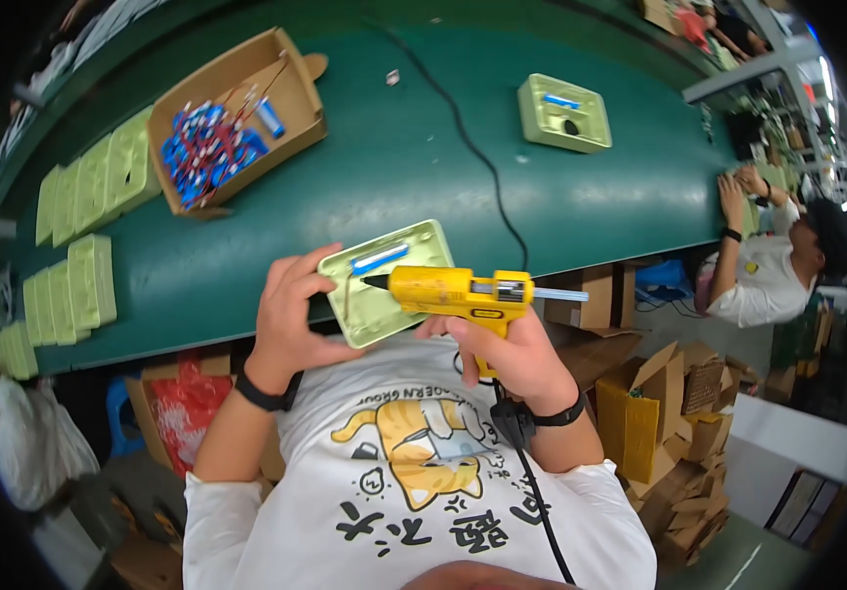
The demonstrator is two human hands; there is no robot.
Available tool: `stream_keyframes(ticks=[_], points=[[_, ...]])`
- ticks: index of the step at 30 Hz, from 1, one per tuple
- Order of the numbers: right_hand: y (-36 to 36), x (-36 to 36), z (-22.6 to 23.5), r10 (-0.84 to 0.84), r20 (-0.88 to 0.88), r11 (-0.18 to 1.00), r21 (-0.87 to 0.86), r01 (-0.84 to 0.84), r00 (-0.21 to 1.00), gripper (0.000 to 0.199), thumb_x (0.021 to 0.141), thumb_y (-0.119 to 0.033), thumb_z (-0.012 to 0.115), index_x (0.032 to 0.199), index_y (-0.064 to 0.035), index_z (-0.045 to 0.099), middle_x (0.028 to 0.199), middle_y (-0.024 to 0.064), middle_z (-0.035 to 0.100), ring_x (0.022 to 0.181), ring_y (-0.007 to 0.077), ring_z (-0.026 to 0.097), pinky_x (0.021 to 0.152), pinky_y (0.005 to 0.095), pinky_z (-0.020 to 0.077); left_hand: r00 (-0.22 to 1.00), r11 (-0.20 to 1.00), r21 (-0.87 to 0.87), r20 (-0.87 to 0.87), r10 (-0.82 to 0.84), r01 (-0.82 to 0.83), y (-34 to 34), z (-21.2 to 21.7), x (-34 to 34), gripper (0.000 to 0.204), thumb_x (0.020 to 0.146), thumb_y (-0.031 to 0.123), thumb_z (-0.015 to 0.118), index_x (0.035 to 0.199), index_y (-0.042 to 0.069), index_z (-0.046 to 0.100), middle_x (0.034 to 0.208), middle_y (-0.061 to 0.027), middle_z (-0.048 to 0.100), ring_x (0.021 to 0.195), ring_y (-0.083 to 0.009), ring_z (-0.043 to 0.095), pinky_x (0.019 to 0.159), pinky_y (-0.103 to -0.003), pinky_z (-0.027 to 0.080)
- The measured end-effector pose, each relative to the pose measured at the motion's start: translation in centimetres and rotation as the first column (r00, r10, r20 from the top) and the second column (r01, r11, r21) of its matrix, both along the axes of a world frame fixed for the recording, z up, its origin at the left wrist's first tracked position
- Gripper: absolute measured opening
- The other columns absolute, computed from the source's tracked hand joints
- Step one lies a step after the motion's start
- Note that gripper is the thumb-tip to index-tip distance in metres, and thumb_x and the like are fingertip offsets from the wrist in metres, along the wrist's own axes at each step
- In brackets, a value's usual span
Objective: The person applies glue to the interior of a plastic housing with a glue gun, presses a battery into the glue, and then applies more glue over the battery. They set the housing aside and repeat the process with several more units.
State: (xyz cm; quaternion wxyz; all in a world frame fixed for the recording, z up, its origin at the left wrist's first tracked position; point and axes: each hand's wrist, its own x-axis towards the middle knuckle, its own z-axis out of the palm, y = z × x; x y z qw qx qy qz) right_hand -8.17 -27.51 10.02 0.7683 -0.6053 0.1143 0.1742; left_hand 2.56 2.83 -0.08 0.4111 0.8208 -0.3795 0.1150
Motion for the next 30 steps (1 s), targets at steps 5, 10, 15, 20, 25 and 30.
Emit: stream_keyframes(ticks=[5,10,15,20,25,30], points=[[-2.9,-2.1,-1.2,-0.172,0.147,0.865,0.496,0.078,0.974,0.026,0.119,-0.023,0.069,0.126,0.0011,0.075,0.124,0.0317,0.083,0.058,0.0206,0.072,0.057,0.0339,0.0634,0.973,0.966,-0.258,-0.221,-0.06,0.001,-4.5,2.0,4.4,0.089,0.07,0.019,0.113,0.137,0.012,0.056,0.164,-0.0184,0.067,0.114,-0.0194,0.072,0.087,-0.03,0.058],[-2.9,-3.7,-3.2,-0.221,0.166,0.826,0.556,0.094,0.961,0.024,0.121,-0.024,0.066,0.122,-0.0009,0.072,0.127,0.0355,0.08,0.059,0.0229,0.072,0.06,0.0382,0.0664,0.992,0.994,-0.112,-0.123,-0.023,0.009,-14.4,3.9,13.2,0.083,0.079,0.015,0.108,0.143,0.009,0.055,0.163,-0.0155,0.062,0.112,-0.0213,0.069,0.093,-0.038,0.063],[-5.0,-6.3,-5.1,-0.392,0.194,0.749,0.635,0.19,0.899,0.025,0.12,-0.026,0.066,0.123,-0.0014,0.071,0.125,0.0338,0.08,0.059,0.0243,0.072,0.06,0.0408,0.0675,0.964,0.995,-0.035,-0.247,-0.1,0.095,-20.9,3.4,16.8,0.076,0.083,0.014,0.104,0.137,0.004,0.051,0.152,-0.0234,0.06,0.133,-0.0403,0.071,0.104,-0.045,0.067],[-5.8,-7.6,-6.6,-0.515,0.232,0.69,0.683,0.239,0.825,0.024,0.121,-0.026,0.064,0.124,-0.0034,0.071,0.128,0.0321,0.079,0.065,0.0252,0.074,0.066,0.0424,0.0684,0.988,0.986,0.083,0.047,-0.147,0.143,-31.2,1.2,18.0,0.08,0.087,0.01,0.098,0.152,0.002,0.051,0.171,-0.0349,0.05,0.152,-0.0479,0.066,0.122,-0.05,0.062],[-6.1,-6.7,-7.3,-0.541,0.269,0.693,0.68,0.24,0.797,0.026,0.12,-0.027,0.065,0.125,-0.0022,0.071,0.128,0.0315,0.079,0.066,0.0258,0.075,0.068,0.0431,0.0686,0.882,0.905,-0.16,-0.21,-0.422,0.395,-35.1,3.0,15.2,0.084,0.099,-0.009,0.071,0.176,0.002,0.042,0.18,-0.03,0.046,0.159,-0.0446,0.063,0.128,-0.051,0.059],[-6.8,-5.2,-9.0,-0.538,0.231,0.747,0.577,0.331,0.811,0.061,0.121,-0.047,0.056,0.124,0.0109,0.072,0.087,0.0175,0.074,0.061,0.0235,0.067,0.063,0.0414,0.0619,0.91,0.919,-0.133,-0.141,-0.389,0.372,-18.2,7.0,10.0,0.056,0.104,0.002,0.078,0.159,0.004,0.065,0.164,-0.0208,0.067,0.146,-0.0395,0.071,0.122,-0.05,0.06]])
